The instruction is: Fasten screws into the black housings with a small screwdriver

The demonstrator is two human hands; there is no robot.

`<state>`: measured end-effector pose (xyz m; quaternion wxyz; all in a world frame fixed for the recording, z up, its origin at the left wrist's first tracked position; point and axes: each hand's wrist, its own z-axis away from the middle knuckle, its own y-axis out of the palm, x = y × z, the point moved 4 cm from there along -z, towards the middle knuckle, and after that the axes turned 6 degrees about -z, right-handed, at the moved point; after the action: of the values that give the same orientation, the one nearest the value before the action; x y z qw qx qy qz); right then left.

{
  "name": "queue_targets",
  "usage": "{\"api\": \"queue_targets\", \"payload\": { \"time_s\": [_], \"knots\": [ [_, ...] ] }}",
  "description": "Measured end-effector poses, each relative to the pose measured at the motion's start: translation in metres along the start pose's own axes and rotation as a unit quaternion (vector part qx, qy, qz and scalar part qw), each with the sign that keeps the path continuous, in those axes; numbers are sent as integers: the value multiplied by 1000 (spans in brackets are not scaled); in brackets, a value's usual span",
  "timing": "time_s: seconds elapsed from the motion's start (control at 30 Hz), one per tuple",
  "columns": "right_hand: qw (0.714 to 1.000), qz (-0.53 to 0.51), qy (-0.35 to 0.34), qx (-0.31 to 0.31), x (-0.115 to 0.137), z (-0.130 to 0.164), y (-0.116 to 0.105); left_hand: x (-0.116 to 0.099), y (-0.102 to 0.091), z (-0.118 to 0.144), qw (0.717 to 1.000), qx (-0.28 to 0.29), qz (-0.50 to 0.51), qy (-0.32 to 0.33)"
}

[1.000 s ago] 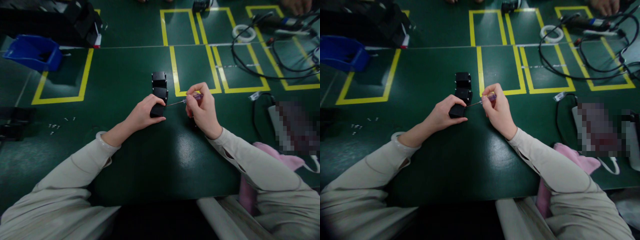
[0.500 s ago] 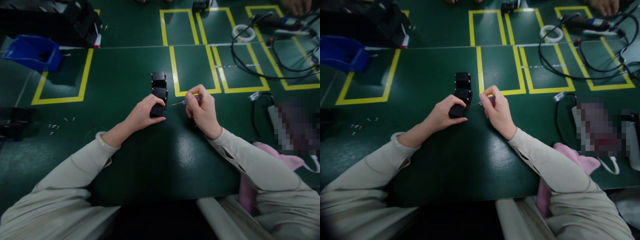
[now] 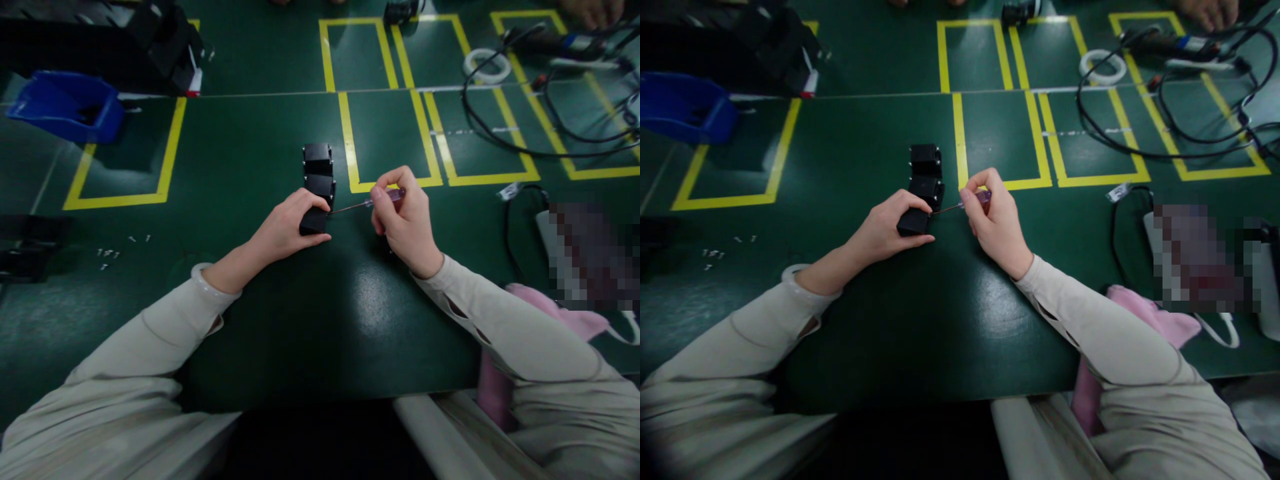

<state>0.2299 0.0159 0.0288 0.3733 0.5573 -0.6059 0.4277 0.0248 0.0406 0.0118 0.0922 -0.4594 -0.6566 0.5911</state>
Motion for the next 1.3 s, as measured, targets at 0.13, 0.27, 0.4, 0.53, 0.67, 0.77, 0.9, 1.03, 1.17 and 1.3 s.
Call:
{"api": "queue_targets", "payload": {
  "time_s": [0.13,0.27,0.4,0.53,0.67,0.77,0.9,1.03,1.17,1.3],
  "knots": [
    [1000,-14,-4,-3,-1,0,0,0,0,0,1000,-3,-3,4],
    [1000,-3,7,3,-1,1,0,0,0,0,1000,3,-3,-4],
    [1000,-3,6,7,-1,0,0,0,0,0,1000,12,-1,-13],
    [1000,-17,-6,-3,-1,0,0,-1,0,0,1000,10,-3,-12],
    [1000,-8,-3,6,0,0,0,0,0,0,1000,4,-5,-9],
    [1000,-9,-7,5,0,0,0,0,0,0,1000,-2,-2,1],
    [1000,-23,-13,5,-1,0,0,-1,0,0,1000,-6,-3,7],
    [1000,-7,-6,9,-1,0,0,0,0,0,1000,-4,-6,4],
    [1000,-2,-4,9,-1,0,0,0,0,0,1000,-5,-3,4],
    [1000,-24,-5,4,-2,0,0,-1,-1,0,1000,-8,-4,8]
  ]
}}
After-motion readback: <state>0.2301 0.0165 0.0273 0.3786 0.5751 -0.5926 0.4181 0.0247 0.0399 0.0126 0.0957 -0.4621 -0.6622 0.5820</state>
